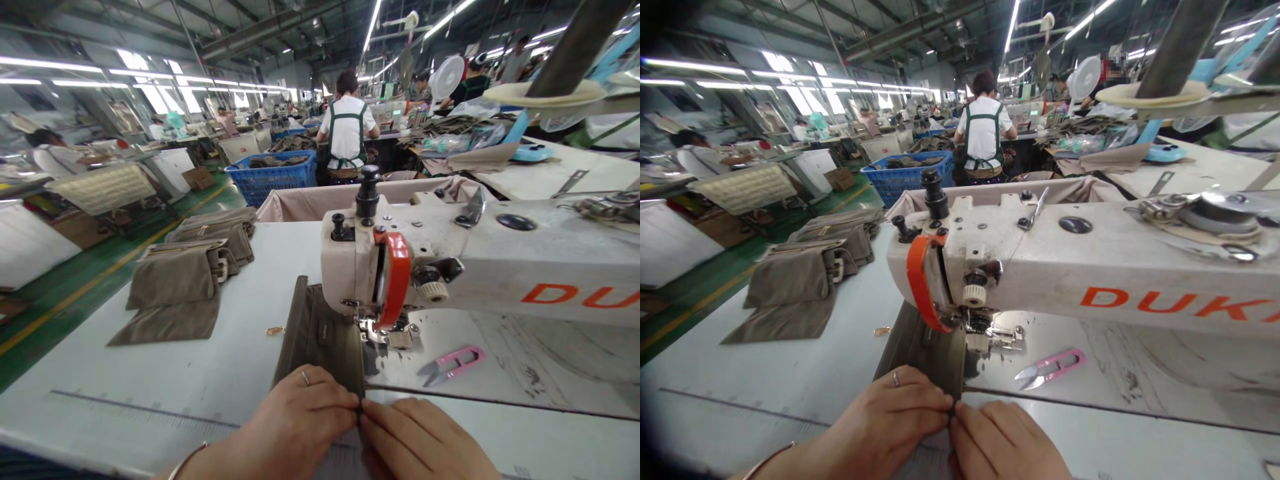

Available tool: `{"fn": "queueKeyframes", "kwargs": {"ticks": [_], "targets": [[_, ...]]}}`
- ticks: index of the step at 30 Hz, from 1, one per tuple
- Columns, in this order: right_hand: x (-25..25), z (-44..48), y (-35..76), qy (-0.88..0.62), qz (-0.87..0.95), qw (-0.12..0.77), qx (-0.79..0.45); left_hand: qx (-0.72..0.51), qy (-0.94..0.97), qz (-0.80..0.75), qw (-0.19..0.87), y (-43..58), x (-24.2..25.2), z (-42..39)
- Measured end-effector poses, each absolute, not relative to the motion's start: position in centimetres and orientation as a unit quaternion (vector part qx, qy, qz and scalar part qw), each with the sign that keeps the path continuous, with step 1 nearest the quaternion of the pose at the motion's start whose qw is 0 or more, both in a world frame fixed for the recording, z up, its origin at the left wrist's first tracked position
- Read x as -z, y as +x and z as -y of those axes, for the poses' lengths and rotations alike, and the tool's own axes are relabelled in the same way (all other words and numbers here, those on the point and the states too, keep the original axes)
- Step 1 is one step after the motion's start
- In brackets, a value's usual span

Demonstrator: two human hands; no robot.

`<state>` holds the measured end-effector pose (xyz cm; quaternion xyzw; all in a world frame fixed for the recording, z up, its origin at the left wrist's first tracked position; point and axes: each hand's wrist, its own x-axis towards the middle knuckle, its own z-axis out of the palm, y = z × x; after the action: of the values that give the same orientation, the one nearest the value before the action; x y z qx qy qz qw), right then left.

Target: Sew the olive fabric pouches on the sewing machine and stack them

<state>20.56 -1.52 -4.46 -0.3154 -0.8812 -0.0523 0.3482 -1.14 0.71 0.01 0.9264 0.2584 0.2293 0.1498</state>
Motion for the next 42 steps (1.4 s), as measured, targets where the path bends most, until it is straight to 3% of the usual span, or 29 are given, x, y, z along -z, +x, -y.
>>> {"fn": "queueKeyframes", "kwargs": {"ticks": [13,26,42], "targets": [[2.4,-2.2,20.5,-0.325,0.902,0.283,-0.027,-0.248,0.923,-0.264,0.133,-1.4,1.1,-5.1],[3.1,-4.3,20.8,-0.359,0.889,0.282,-0.023,-0.224,0.923,-0.297,0.096,-1.3,1.4,-9.2],[2.8,-4.6,21.2,-0.368,0.877,0.288,-0.113,-0.227,0.911,-0.335,0.085,-1.3,2.3,-10.6]]}}
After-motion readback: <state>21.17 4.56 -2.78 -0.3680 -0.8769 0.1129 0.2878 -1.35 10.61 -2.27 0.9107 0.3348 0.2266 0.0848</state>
